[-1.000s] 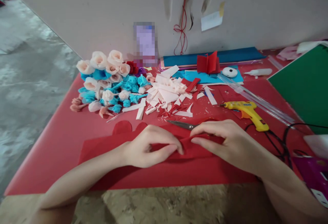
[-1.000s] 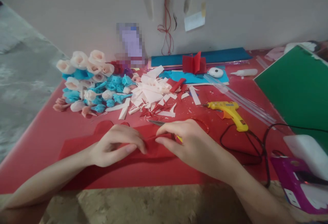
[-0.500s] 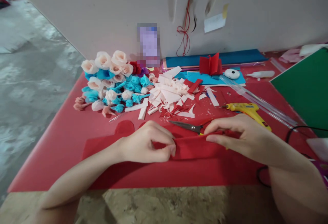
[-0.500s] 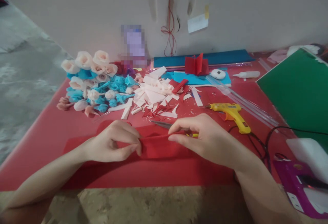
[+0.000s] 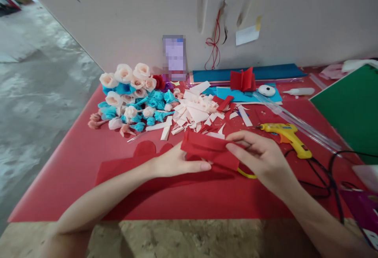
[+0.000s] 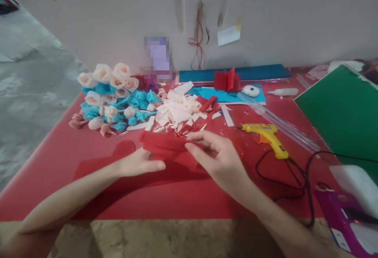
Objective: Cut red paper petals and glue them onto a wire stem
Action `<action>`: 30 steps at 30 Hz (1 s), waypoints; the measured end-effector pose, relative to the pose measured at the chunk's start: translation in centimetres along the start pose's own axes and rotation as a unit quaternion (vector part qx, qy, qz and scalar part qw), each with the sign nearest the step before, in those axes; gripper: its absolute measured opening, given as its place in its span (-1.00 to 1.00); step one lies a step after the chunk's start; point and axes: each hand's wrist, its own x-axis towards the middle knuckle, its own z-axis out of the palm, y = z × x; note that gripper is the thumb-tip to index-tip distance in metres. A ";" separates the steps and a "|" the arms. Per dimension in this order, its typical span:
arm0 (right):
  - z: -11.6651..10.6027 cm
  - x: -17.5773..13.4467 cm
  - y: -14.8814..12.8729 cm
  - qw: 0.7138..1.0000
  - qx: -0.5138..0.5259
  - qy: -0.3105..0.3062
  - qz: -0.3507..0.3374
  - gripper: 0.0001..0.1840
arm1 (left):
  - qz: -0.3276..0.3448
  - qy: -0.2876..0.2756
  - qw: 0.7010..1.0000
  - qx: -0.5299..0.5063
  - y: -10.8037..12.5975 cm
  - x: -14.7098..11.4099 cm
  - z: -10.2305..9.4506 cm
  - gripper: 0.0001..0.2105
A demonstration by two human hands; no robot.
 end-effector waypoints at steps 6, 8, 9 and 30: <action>1.8 -0.4 0.6 0.997 0.033 -0.068 0.022 -0.91 | -0.077 0.160 0.976 -0.127 -0.5 -0.5 1.5 -0.65; 2.0 -0.4 0.8 0.991 0.031 -0.121 0.046 -0.87 | -0.063 0.188 0.972 -0.128 -0.7 -0.3 1.6 -0.66; 2.0 -0.3 0.8 0.988 0.032 -0.140 0.056 -0.86 | -0.053 0.190 0.972 -0.124 -0.8 -0.3 1.6 -0.67; 1.8 0.3 1.0 0.984 0.053 -0.156 0.064 -0.82 | -0.026 0.050 0.998 -0.036 -1.5 -0.4 1.6 -0.71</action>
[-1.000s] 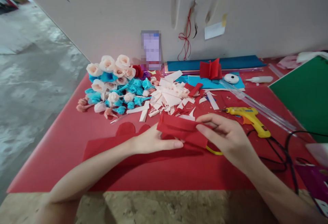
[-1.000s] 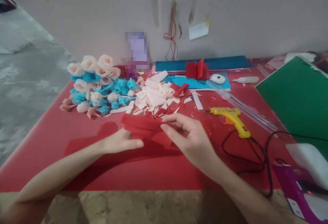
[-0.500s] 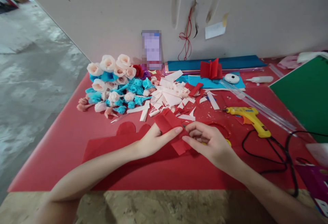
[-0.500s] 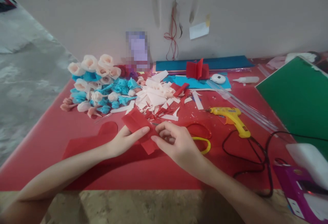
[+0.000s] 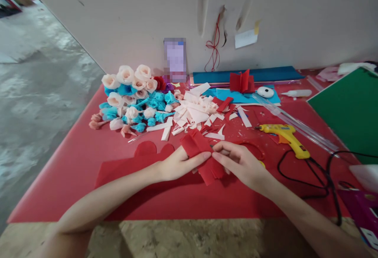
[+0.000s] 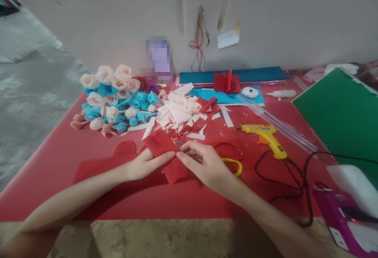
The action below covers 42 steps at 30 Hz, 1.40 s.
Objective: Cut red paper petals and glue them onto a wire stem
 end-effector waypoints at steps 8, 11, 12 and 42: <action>0.1 -0.1 0.4 0.996 -0.066 0.025 -0.045 -0.83 | -0.009 -0.022 1.000 0.000 -0.5 0.1 0.0 -0.69; -1.0 -0.3 -0.3 0.991 -0.098 0.067 -0.056 -0.81 | -0.037 -0.026 0.998 -0.044 -0.6 0.0 0.3 -0.67; -1.7 -0.4 -0.5 0.985 -0.130 0.094 -0.060 -0.81 | -0.054 -0.026 0.996 -0.069 -0.8 -0.1 0.5 -0.66; -4.1 -1.8 -0.5 0.994 0.102 -0.014 -0.046 -0.72 | 0.099 0.266 0.918 -0.277 3.9 4.2 -2.7 -0.86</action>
